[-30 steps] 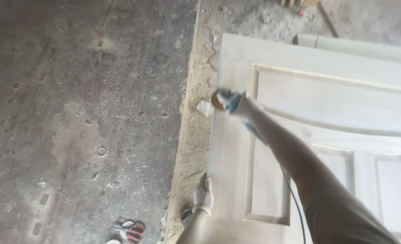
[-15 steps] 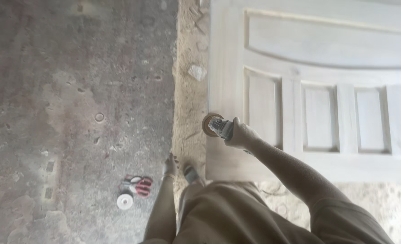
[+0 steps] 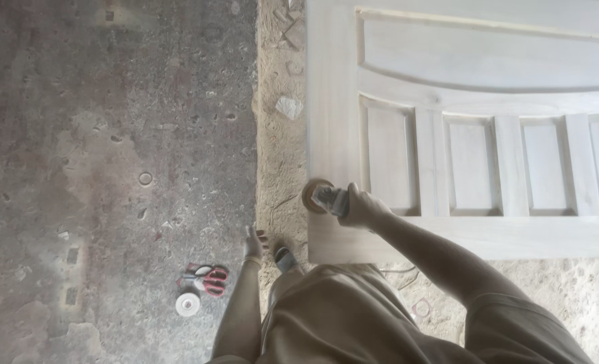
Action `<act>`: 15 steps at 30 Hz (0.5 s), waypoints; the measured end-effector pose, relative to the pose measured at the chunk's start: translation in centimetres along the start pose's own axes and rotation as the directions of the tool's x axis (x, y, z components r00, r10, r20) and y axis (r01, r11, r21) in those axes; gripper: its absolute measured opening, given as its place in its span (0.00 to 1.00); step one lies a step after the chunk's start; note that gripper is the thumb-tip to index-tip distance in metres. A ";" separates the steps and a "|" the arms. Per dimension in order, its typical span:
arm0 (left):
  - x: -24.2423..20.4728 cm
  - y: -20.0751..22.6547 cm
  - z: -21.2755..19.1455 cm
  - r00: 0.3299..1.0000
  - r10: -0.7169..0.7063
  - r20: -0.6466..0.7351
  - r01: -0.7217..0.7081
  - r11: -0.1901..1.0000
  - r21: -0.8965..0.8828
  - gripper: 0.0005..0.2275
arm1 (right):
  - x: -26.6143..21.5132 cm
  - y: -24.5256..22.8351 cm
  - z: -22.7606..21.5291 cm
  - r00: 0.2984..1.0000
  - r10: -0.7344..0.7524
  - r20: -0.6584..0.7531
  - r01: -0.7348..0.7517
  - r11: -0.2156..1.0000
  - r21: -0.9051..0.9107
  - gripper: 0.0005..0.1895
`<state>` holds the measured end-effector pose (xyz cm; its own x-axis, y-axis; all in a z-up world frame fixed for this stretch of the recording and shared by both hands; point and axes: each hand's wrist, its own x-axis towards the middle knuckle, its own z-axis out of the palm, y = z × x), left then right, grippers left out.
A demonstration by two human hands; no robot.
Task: The person uses an electric orbital sander to smooth the surface of a wooden door. They systematically move the sander across the door's panels and frame, generating sawdust as they work.
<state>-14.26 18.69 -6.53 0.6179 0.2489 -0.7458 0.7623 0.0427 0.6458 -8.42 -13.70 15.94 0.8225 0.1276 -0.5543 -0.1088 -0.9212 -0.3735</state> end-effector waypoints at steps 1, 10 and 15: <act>0.3 0.9 1.6 1.000 0.025 0.019 -0.024 0.998 -0.052 0.39 | 1.2 -0.2 -1.1 1.000 0.006 -0.017 -0.006 1.000 0.014 0.35; -1.0 7.6 16.4 0.787 0.600 0.146 -0.598 0.682 0.422 0.33 | 14.9 -1.0 -9.4 0.988 0.011 -0.155 -0.002 0.998 0.062 0.41; -2.9 12.0 18.9 0.876 0.475 0.079 -0.445 0.736 0.510 0.32 | 25.5 0.0 -15.6 0.973 -0.069 -0.221 0.084 0.995 0.059 0.42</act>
<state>-3.23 0.17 0.32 0.9188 0.1619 -0.3599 0.3845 -0.5725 0.7242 21.25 -16.12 13.39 0.9309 0.1067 -0.3495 -0.0719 -0.8842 -0.4616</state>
